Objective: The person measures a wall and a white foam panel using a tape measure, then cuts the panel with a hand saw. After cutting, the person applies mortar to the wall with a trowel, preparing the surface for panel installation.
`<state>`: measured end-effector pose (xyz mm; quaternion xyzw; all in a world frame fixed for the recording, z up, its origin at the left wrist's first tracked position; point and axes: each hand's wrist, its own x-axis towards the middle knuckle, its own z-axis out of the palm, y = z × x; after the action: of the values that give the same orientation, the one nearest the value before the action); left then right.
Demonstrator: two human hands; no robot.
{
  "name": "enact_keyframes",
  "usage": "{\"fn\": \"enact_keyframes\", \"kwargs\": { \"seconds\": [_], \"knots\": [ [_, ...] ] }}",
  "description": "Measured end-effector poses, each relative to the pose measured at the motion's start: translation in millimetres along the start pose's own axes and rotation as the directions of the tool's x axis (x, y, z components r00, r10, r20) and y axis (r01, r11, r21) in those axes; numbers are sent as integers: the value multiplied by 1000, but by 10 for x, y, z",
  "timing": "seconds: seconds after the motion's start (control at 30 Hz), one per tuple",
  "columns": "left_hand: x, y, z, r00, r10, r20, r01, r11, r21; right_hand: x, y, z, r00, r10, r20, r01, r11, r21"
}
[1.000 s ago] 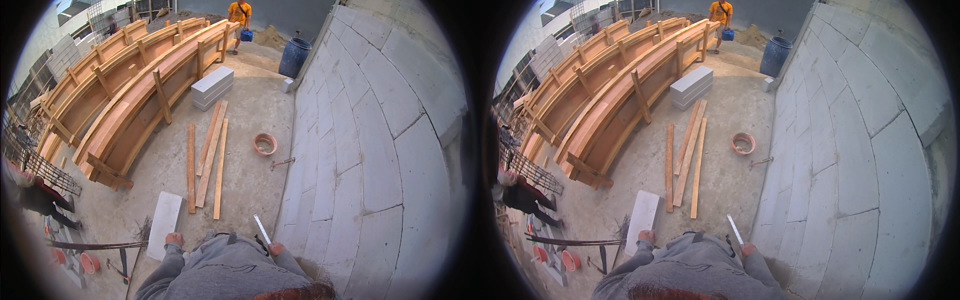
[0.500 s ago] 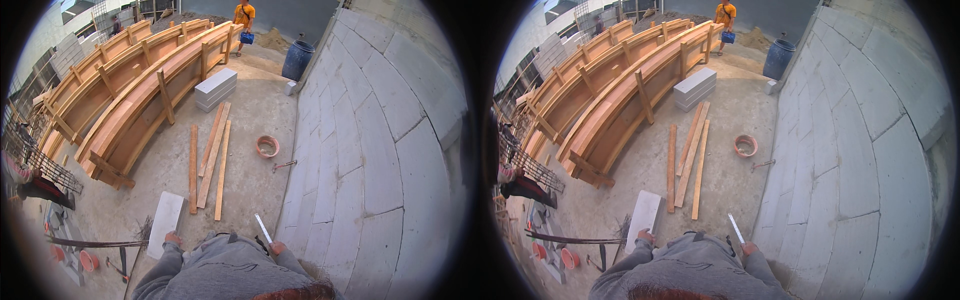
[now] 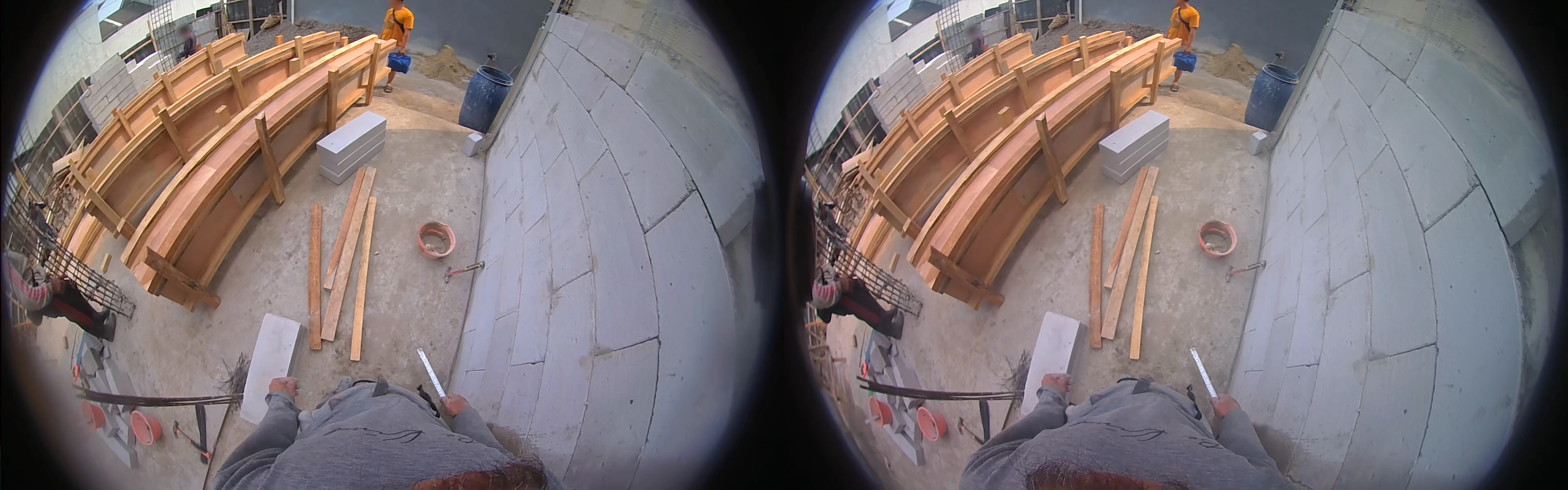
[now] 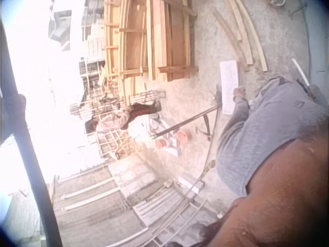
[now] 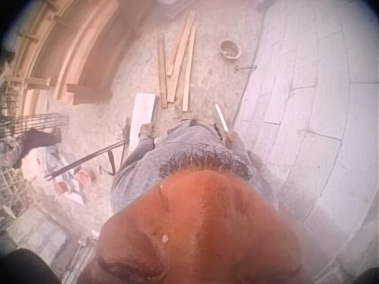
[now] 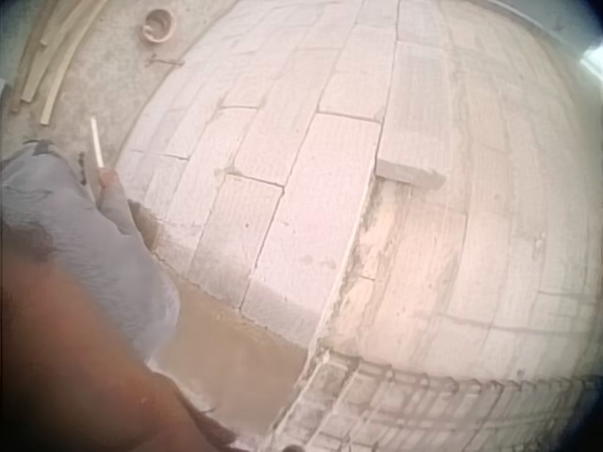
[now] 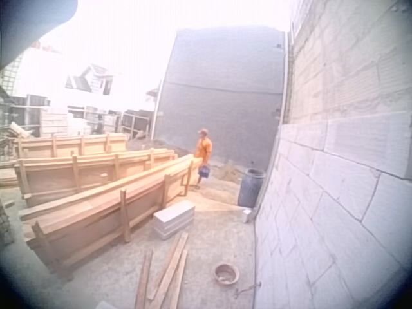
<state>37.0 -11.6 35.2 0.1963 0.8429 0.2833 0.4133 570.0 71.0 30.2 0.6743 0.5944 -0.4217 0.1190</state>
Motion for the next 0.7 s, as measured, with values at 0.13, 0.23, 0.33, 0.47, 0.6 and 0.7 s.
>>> {"fn": "enact_keyframes", "kwargs": {
  "seconds": [0.13, 0.23, 0.33, 0.47, 0.6, 0.7],
  "knots": [
    [51, 80, 20, 998, -53, 15, 52, 997, 52, -19, 20, 11, 1000, -13, -25, 13, 1000, -6],
    [296, -164, 46, 993, -113, 33, 111, 992, 60, -14, -6, 7, 1000, -14, -26, 14, 1000, -4],
    [484, -484, 151, 997, -80, 21, 79, 995, 65, -5, -42, -19, 1000, -19, -12, 19, 1000, 2],
    [440, -460, 172, 995, -104, -9, 104, 995, 0, 21, -26, 9, 1000, -24, 2, 24, 1000, -8],
    [200, -153, 83, 989, 2, -146, 36, 965, 261, 82, 73, 110, 999, -27, -31, 27, 1000, -17],
    [229, -232, 60, 962, 139, -236, -33, 915, 402, 110, 43, 147, 998, -41, -50, 40, 999, -28]
  ]
}}
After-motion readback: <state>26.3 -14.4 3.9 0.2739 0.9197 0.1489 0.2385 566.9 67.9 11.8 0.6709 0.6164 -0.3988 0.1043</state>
